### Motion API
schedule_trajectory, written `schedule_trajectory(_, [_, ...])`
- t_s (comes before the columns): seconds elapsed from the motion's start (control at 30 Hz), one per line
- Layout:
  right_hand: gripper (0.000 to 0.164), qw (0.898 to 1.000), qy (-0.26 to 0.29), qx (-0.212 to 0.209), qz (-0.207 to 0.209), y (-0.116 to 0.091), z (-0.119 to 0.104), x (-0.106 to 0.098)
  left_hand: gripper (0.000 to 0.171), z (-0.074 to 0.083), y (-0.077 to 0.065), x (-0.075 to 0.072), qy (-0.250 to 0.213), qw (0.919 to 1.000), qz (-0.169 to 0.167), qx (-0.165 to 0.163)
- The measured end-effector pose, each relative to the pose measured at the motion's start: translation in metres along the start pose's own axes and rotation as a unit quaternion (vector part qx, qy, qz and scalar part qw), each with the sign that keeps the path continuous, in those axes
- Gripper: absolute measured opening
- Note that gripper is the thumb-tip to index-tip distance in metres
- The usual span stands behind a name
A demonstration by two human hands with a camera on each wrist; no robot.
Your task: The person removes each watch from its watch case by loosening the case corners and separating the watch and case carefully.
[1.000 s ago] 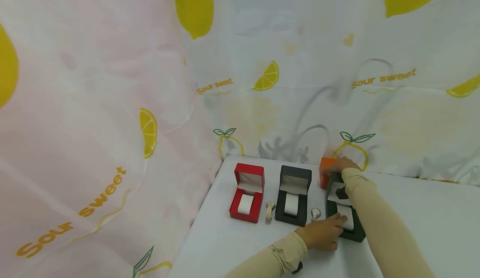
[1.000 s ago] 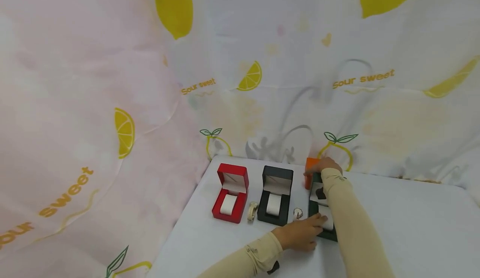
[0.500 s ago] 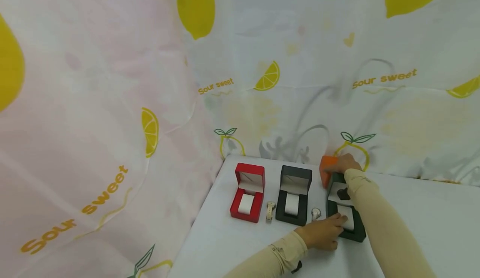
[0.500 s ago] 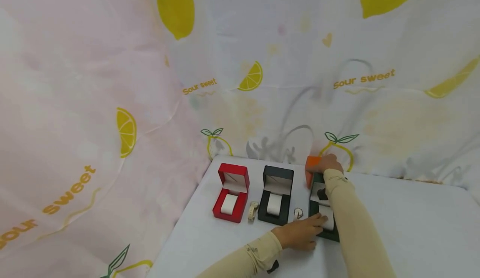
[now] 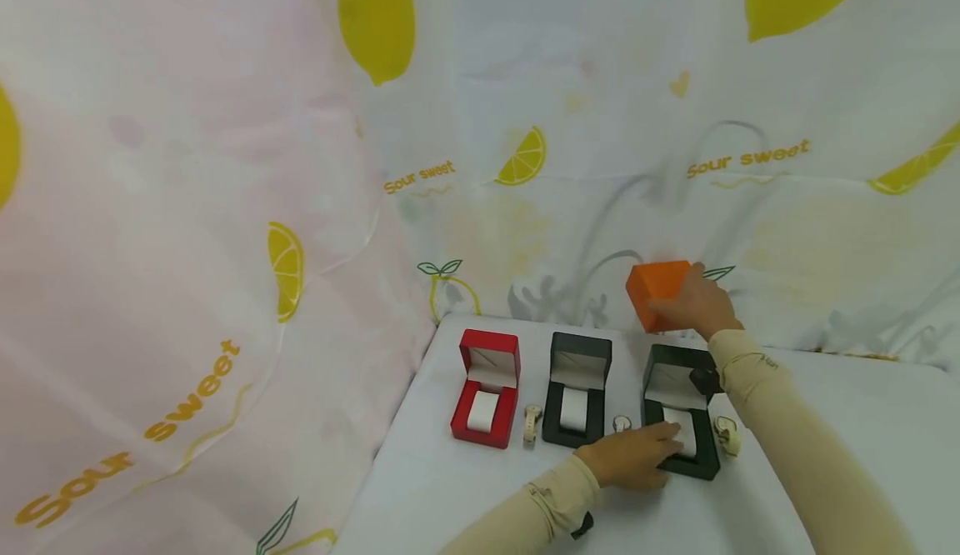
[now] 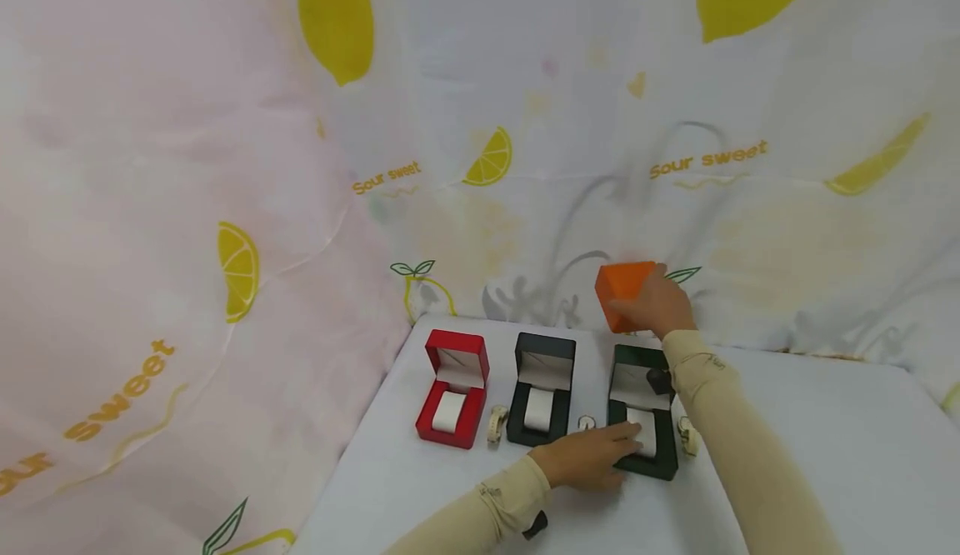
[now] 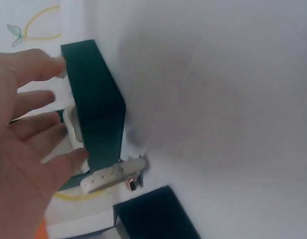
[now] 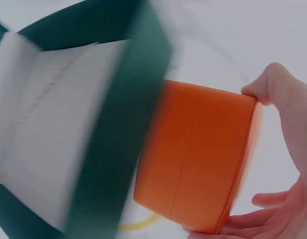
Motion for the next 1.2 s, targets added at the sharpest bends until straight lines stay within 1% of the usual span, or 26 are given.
schedule_trajectory(0.03, [0.095,1.0,0.011,-0.003,0.011,-0.003,-0.008,-0.008,0.05,-0.004,-0.002,-0.007,-0.016,0.9996,0.024,-0.003])
schedule_trajectory(0.07, [0.093,1.0,0.018,-0.01,0.019,-0.007,-0.018,-0.016,0.051,-0.009,-0.005,-0.015,-0.029,0.998,0.055,-0.009])
schedule_trajectory(0.1, [0.094,0.999,0.023,-0.016,0.029,-0.011,-0.027,-0.024,0.052,-0.015,-0.008,-0.026,-0.041,0.9949,0.091,-0.016])
schedule_trajectory(0.13, [0.095,0.998,0.023,-0.029,0.042,-0.015,-0.036,-0.031,0.053,-0.022,-0.012,-0.037,-0.059,0.9895,0.13,-0.023])
schedule_trajectory(0.17, [0.096,0.998,0.023,-0.04,0.051,-0.019,-0.044,-0.037,0.054,-0.031,-0.016,-0.049,-0.078,0.9817,0.169,-0.036])
schedule_trajectory(0.2, [0.096,0.997,0.025,-0.048,0.057,-0.023,-0.052,-0.042,0.056,-0.039,-0.021,-0.062,-0.099,0.9719,0.208,-0.047])
schedule_trajectory(0.27, [0.096,0.996,0.024,-0.062,0.066,-0.031,-0.067,-0.049,0.057,-0.056,-0.033,-0.085,-0.142,0.9485,0.277,-0.059])
schedule_trajectory(0.3, [0.095,0.995,0.023,-0.068,0.069,-0.034,-0.072,-0.051,0.057,-0.063,-0.038,-0.095,-0.159,0.9369,0.305,-0.061])
schedule_trajectory(0.33, [0.094,0.995,0.022,-0.072,0.071,-0.037,-0.076,-0.053,0.055,-0.07,-0.043,-0.104,-0.174,0.9259,0.33,-0.061])
schedule_trajectory(0.4, [0.093,0.994,0.015,-0.075,0.073,-0.044,-0.078,-0.058,0.051,-0.078,-0.051,-0.119,-0.193,0.9092,0.365,-0.052])
schedule_trajectory(0.43, [0.093,0.994,0.009,-0.076,0.075,-0.047,-0.077,-0.061,0.048,-0.08,-0.053,-0.124,-0.198,0.9042,0.375,-0.049])
schedule_trajectory(0.47, [0.093,0.994,0.004,-0.074,0.077,-0.051,-0.073,-0.063,0.046,-0.081,-0.055,-0.127,-0.199,0.9015,0.381,-0.047])
schedule_trajectory(0.5, [0.093,0.995,-0.001,-0.07,0.078,-0.055,-0.068,-0.066,0.045,-0.08,-0.056,-0.129,-0.199,0.9004,0.384,-0.045])
schedule_trajectory(0.57, [0.094,0.995,-0.012,-0.055,0.079,-0.064,-0.054,-0.07,0.043,-0.076,-0.055,-0.128,-0.204,0.902,0.378,-0.038])
schedule_trajectory(0.6, [0.096,0.996,-0.017,-0.046,0.077,-0.068,-0.045,-0.071,0.043,-0.073,-0.053,-0.126,-0.208,0.9036,0.373,-0.035])
schedule_trajectory(0.7, [0.101,0.998,-0.024,-0.01,0.063,-0.083,-0.017,-0.073,0.042,-0.061,-0.049,-0.118,-0.204,0.9117,0.355,-0.031])
schedule_trajectory(0.73, [0.103,0.998,-0.026,0.005,0.058,-0.089,-0.006,-0.074,0.043,-0.055,-0.046,-0.116,-0.21,0.9127,0.349,-0.025])
schedule_trajectory(0.83, [0.105,0.998,-0.029,0.044,0.037,-0.109,0.026,-0.076,0.044,-0.036,-0.035,-0.11,-0.202,0.92,0.336,-0.016])
schedule_trajectory(0.9, [0.105,0.997,-0.029,0.063,0.021,-0.123,0.043,-0.075,0.045,-0.023,-0.028,-0.105,-0.202,0.9238,0.325,-0.005])
schedule_trajectory(0.97, [0.105,0.996,-0.03,0.078,0.006,-0.136,0.06,-0.071,0.046,-0.01,-0.02,-0.1,-0.198,0.9283,0.315,0.004])
schedule_trajectory(1.07, [0.107,0.995,-0.031,0.098,-0.018,-0.154,0.083,-0.062,0.048,0.007,-0.007,-0.091,-0.216,0.9339,0.285,0.014])
schedule_trajectory(1.2, [0.109,0.99,-0.026,0.132,-0.051,-0.177,0.11,-0.045,0.05,0.025,0.008,-0.074,-0.239,0.941,0.24,0.003])
Point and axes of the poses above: each hand's wrist, its own y-axis towards the middle knuckle, its own x-axis out of the palm, z = x × y, the point moved 9 cm from there along y, towards the middle knuckle, and after that the axes turned 7 degrees about -x, right-handed, at the moved point
